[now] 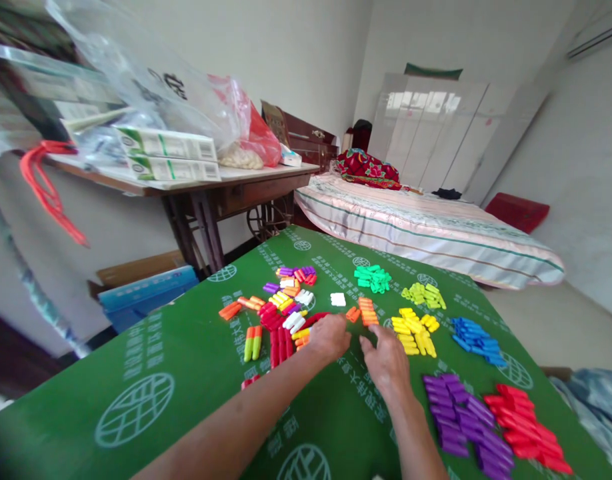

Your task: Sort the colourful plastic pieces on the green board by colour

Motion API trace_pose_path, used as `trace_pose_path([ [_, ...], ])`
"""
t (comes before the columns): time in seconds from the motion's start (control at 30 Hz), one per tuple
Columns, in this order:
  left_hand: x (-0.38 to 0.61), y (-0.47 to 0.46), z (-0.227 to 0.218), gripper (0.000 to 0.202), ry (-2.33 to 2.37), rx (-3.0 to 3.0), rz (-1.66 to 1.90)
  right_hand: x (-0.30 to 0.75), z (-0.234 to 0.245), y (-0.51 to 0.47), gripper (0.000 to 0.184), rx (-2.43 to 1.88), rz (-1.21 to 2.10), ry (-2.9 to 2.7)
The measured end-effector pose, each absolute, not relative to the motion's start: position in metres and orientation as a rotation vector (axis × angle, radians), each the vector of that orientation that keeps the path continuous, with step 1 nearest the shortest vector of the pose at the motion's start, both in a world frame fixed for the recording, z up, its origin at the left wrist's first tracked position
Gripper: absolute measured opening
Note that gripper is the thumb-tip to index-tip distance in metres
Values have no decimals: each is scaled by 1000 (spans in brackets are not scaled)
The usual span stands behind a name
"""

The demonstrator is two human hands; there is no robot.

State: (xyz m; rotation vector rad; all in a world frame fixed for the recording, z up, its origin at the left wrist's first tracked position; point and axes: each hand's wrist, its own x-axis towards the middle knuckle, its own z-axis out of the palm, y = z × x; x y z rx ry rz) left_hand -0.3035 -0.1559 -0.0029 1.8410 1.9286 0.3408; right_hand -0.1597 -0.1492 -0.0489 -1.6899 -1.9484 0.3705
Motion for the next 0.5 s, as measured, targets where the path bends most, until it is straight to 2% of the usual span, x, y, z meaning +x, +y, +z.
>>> trace_pose_path([
  [0.23,-379,-191,6,25,2199,1856,357,-149,-42,-198,35,-1501,768,-1812],
  [0.5,-420,-209,1,17,2357,1779,358,-154,-79,-201,37,-1426,572,-1634],
])
